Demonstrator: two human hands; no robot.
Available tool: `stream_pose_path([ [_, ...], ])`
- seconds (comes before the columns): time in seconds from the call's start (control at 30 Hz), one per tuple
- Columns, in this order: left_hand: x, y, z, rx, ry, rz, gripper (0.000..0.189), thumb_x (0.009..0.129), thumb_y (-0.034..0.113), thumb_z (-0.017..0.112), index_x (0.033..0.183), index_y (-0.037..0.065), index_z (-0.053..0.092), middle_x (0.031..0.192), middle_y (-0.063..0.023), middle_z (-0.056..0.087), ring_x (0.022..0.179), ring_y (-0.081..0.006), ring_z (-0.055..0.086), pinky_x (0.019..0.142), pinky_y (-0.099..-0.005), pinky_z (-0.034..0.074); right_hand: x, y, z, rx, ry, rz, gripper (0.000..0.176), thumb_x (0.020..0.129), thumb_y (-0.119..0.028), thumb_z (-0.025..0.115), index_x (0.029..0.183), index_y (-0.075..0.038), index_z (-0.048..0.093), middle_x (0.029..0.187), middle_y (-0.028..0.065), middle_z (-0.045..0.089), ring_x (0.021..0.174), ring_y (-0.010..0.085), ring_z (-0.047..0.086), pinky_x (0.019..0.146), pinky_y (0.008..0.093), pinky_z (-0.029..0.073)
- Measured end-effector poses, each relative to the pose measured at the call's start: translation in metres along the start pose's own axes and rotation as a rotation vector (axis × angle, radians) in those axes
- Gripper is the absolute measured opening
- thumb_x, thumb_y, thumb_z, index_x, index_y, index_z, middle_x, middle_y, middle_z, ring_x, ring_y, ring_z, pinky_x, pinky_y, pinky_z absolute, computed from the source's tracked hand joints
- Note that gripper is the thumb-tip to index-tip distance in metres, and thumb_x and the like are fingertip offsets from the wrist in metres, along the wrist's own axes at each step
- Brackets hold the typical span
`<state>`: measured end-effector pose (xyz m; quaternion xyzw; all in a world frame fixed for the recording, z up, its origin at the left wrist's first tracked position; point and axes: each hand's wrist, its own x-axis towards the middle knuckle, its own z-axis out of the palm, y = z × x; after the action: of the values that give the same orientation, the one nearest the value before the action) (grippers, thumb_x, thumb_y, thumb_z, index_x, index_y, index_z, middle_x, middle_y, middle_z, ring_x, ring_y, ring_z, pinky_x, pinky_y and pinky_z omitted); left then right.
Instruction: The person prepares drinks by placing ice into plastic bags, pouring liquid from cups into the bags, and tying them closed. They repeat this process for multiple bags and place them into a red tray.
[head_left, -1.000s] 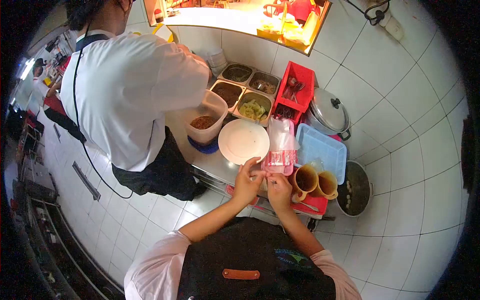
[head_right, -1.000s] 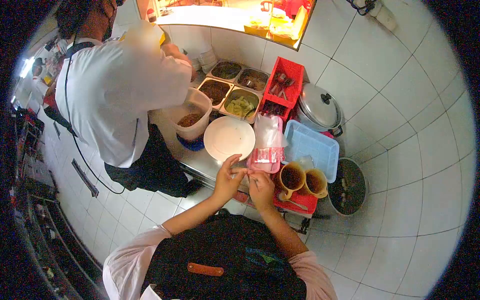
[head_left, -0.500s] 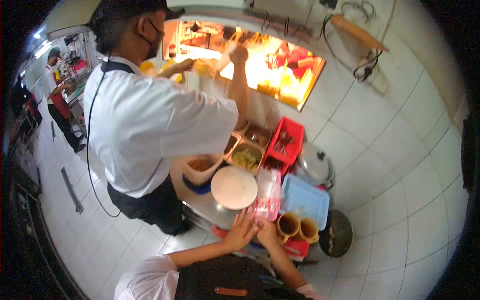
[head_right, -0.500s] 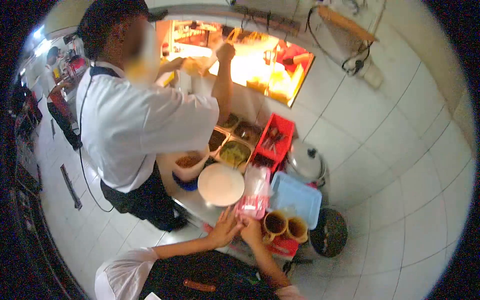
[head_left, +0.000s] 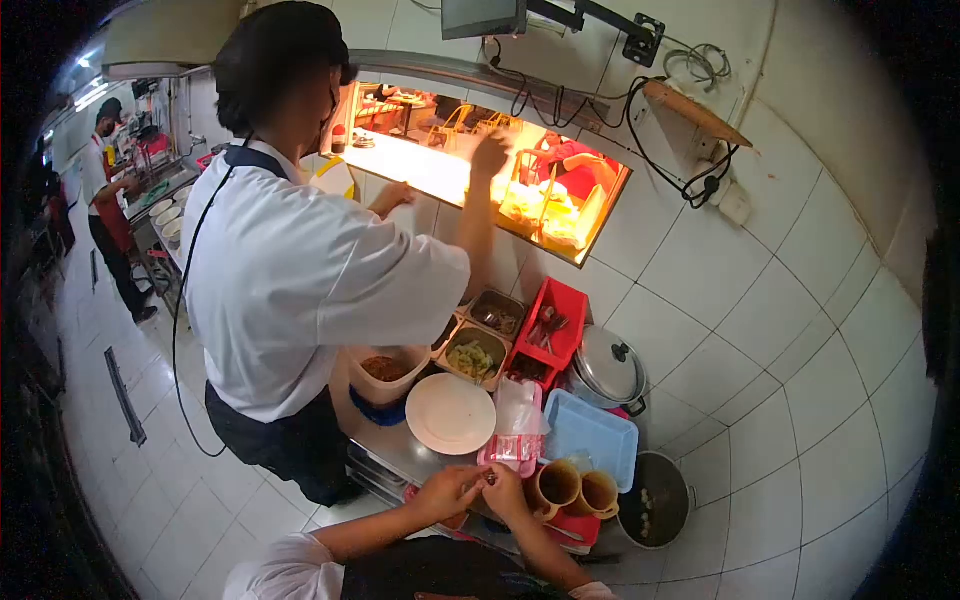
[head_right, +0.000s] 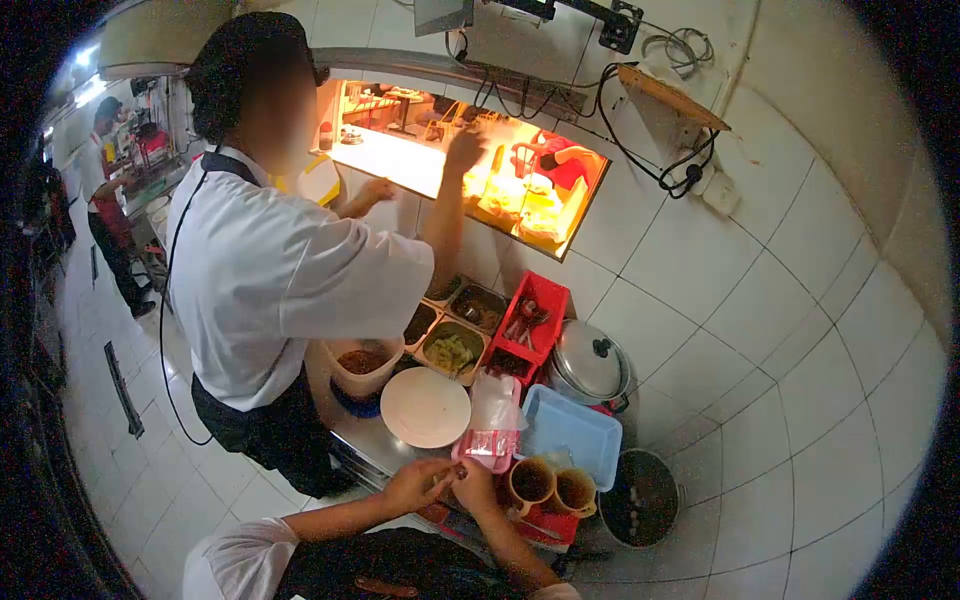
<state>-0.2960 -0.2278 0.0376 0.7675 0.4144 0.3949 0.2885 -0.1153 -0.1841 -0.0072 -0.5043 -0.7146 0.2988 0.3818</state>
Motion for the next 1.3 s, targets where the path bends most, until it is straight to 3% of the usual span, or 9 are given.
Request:
stream_pose_path([
  [0.17,-0.009,0.014,-0.013,-0.068,0.042,-0.196,0.041,0.087,0.010,0.068,0.128,0.008,0.063,0.115,-0.0176,0.068,0.104,-0.0349,0.067,0.092,-0.0420,0.053,0.005,0.008,0.001,-0.102,0.037,0.036,0.017,0.080,-0.005,0.071,0.095,0.001,0.066,0.082,0.0117,0.066,0.072,0.0175,0.064,0.067,0.0308,0.052],
  [0.37,0.007,-0.050,0.013,0.126,-0.019,0.142,0.029,0.086,0.009,0.065,0.115,0.005,0.066,0.105,-0.0159,0.066,0.099,-0.0360,0.063,0.088,-0.0442,0.051,-0.003,0.016,-0.015,-0.032,-0.138,-0.030,0.012,0.084,-0.006,0.070,0.091,0.001,0.064,0.082,0.0072,0.061,0.067,0.0111,0.058,0.062,0.0265,0.048],
  [0.57,0.025,-0.039,0.015,-0.166,-0.033,-0.020,0.020,0.084,0.016,0.069,0.100,0.003,0.064,0.096,-0.0158,0.063,0.098,-0.0359,0.060,0.088,-0.0445,0.048,-0.003,0.022,-0.021,0.035,-0.144,-0.049,0.009,0.086,-0.003,0.070,0.093,0.000,0.065,0.087,0.0043,0.064,0.070,0.0085,0.060,0.062,0.0249,0.049],
  [0.67,0.024,-0.048,0.029,-0.113,0.065,0.088,0.021,0.085,0.018,0.070,0.098,0.003,0.063,0.092,-0.0157,0.063,0.095,-0.0361,0.060,0.087,-0.0440,0.047,-0.005,0.019,-0.024,0.027,-0.114,-0.058,0.012,0.086,-0.003,0.072,0.096,0.001,0.067,0.090,0.0048,0.066,0.075,0.0086,0.063,0.067,0.0237,0.051],
  [0.87,0.021,-0.043,0.037,-0.111,0.200,0.066,0.017,0.088,0.019,0.068,0.094,0.003,0.064,0.087,-0.0148,0.064,0.089,-0.0355,0.062,0.084,-0.0435,0.047,-0.015,0.041,-0.018,0.491,-0.121,0.340,0.012,0.086,0.000,0.072,0.097,0.003,0.069,0.089,0.0067,0.070,0.083,0.0119,0.066,0.075,0.0255,0.054],
  [0.97,0.018,-0.035,0.039,-0.226,0.220,-0.176,0.020,0.089,0.022,0.068,0.090,0.002,0.067,0.082,-0.0148,0.067,0.083,-0.0323,0.064,0.079,-0.0429,0.049,-0.016,0.024,-0.017,0.088,0.053,-0.042,0.013,0.082,-0.005,0.075,0.094,-0.001,0.070,0.093,0.0115,0.071,0.089,0.0230,0.069,0.079,0.0346,0.055],
  [1.07,0.017,-0.026,0.042,-0.496,0.222,-0.448,0.025,0.090,0.026,0.068,0.090,0.002,0.071,0.080,-0.0157,0.069,0.076,-0.0276,0.066,0.072,-0.0411,0.051,-0.018,-0.018,-0.023,-0.179,0.151,-0.298,0.012,0.082,0.000,0.075,0.092,0.001,0.068,0.091,0.0115,0.071,0.085,0.0231,0.070,0.076,0.0318,0.055],
  [1.17,0.018,-0.035,0.046,-0.404,0.200,-0.422,0.027,0.090,0.028,0.068,0.096,0.002,0.073,0.082,-0.0168,0.071,0.075,-0.0246,0.067,0.069,-0.0379,0.052,-0.016,-0.034,-0.028,-0.347,0.133,-0.350,0.014,0.081,-0.001,0.076,0.092,0.000,0.067,0.093,0.0137,0.070,0.085,0.0272,0.070,0.076,0.0339,0.055],
  [1.3,0.015,-0.050,0.057,-0.339,0.279,-0.250,0.026,0.091,0.026,0.069,0.101,0.003,0.075,0.085,-0.0180,0.072,0.074,-0.0250,0.068,0.068,-0.0368,0.052,-0.016,-0.034,-0.027,-0.102,0.110,-0.042,0.017,0.082,0.002,0.073,0.097,0.000,0.066,0.097,0.0129,0.070,0.088,0.0223,0.070,0.080,0.0318,0.056],
])
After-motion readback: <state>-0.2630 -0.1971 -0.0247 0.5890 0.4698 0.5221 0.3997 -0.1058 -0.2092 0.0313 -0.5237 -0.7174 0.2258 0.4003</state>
